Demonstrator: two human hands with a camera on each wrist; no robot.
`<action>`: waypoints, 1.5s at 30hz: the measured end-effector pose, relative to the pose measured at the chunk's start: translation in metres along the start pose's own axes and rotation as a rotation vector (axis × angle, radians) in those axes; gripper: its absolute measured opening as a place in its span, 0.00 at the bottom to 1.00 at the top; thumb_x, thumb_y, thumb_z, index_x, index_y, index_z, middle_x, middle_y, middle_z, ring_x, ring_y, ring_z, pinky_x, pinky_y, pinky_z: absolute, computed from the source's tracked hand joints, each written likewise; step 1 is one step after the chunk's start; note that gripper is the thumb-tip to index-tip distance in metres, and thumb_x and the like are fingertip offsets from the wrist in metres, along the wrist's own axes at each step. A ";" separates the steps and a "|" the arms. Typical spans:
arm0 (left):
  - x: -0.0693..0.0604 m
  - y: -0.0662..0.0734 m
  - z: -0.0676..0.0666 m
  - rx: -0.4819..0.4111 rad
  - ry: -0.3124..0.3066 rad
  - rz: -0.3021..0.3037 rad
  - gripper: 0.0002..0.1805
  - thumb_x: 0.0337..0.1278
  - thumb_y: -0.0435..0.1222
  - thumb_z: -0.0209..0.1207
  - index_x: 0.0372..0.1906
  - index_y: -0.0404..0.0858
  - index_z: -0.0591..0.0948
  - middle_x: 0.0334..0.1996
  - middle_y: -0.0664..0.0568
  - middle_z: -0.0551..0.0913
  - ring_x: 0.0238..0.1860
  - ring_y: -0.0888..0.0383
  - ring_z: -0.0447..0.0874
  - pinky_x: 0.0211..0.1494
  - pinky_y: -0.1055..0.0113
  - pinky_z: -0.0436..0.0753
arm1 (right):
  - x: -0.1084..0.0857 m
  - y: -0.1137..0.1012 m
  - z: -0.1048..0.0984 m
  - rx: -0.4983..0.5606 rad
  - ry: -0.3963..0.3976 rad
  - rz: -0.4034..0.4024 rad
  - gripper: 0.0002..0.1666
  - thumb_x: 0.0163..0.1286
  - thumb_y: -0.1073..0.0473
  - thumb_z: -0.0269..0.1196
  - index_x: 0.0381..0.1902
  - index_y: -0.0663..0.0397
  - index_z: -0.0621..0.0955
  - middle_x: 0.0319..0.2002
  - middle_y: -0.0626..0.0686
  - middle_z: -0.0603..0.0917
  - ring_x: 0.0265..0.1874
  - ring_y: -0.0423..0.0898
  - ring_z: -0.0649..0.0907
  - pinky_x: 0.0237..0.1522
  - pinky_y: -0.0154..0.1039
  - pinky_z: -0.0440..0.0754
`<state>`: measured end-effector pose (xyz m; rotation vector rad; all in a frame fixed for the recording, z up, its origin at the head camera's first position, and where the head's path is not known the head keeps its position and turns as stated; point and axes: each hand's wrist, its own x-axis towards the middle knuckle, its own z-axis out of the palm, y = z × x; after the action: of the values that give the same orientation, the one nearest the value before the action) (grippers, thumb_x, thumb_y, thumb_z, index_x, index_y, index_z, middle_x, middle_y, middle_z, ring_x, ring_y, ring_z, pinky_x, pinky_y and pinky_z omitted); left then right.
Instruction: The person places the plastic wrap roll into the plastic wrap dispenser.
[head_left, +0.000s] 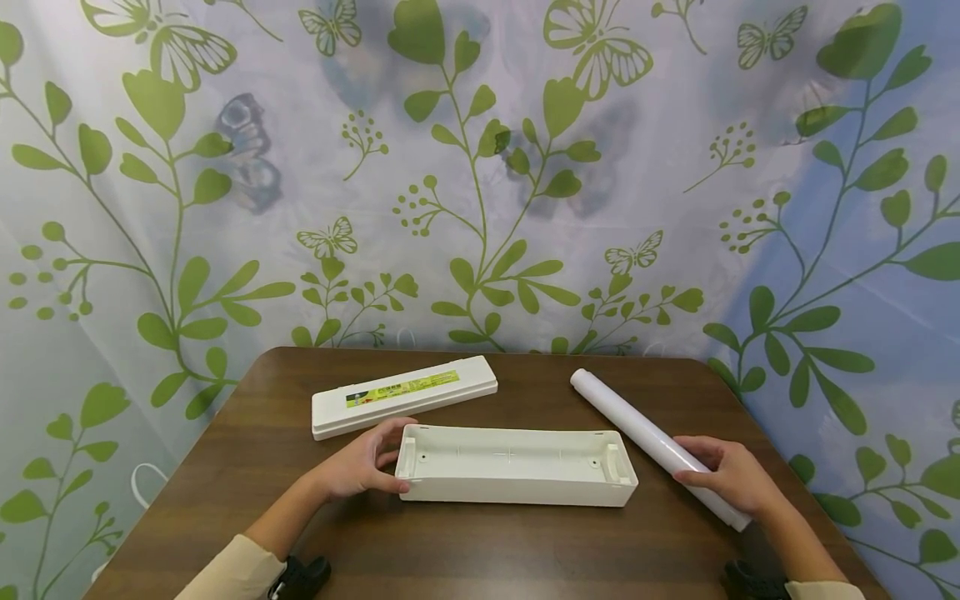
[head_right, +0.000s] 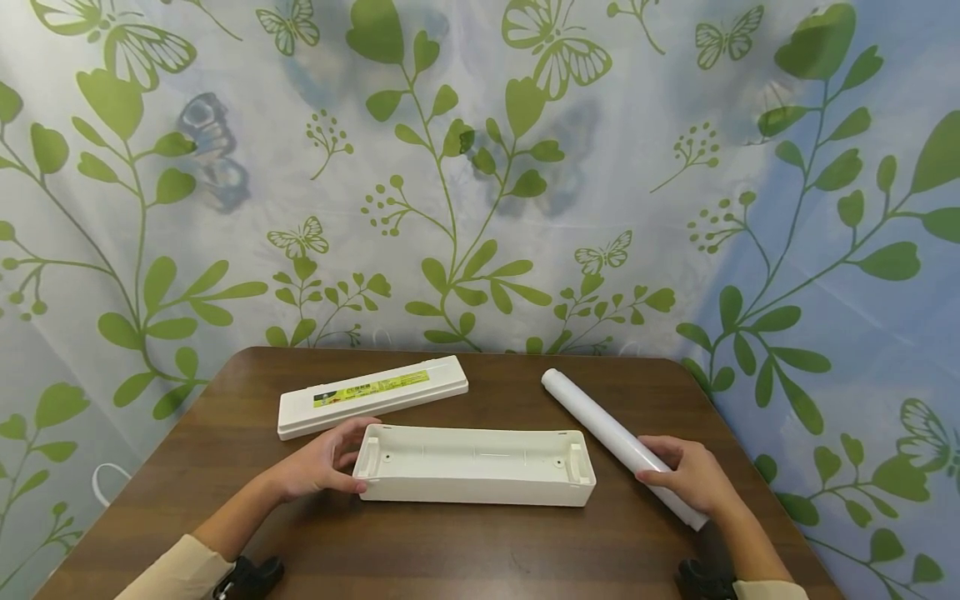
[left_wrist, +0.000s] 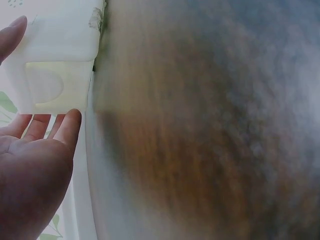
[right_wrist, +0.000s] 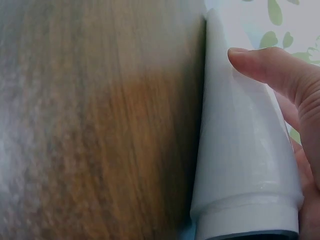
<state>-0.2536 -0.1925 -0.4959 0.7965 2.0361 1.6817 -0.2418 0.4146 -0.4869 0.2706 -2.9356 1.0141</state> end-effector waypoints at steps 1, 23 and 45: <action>0.000 0.000 0.000 -0.003 0.000 -0.003 0.51 0.50 0.27 0.74 0.76 0.32 0.56 0.73 0.30 0.63 0.75 0.32 0.61 0.66 0.69 0.78 | 0.000 0.000 0.001 -0.004 0.000 0.004 0.38 0.57 0.48 0.78 0.62 0.58 0.82 0.54 0.62 0.87 0.39 0.35 0.85 0.36 0.32 0.80; -0.001 0.001 -0.001 -0.008 0.003 -0.033 0.52 0.51 0.29 0.75 0.76 0.34 0.56 0.73 0.33 0.63 0.75 0.33 0.62 0.65 0.70 0.78 | 0.014 -0.010 0.005 -0.005 0.048 -0.070 0.36 0.56 0.48 0.79 0.61 0.57 0.83 0.52 0.60 0.88 0.39 0.34 0.84 0.36 0.32 0.80; 0.002 0.003 -0.005 0.019 -0.001 -0.054 0.52 0.50 0.31 0.76 0.76 0.36 0.56 0.74 0.35 0.63 0.75 0.36 0.62 0.67 0.72 0.76 | 0.016 -0.045 -0.014 -0.003 0.099 -0.133 0.35 0.57 0.49 0.79 0.61 0.55 0.84 0.50 0.61 0.89 0.36 0.35 0.84 0.32 0.34 0.81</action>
<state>-0.2578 -0.1942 -0.4923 0.7418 2.0575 1.6346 -0.2508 0.3863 -0.4470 0.3974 -2.7890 0.9761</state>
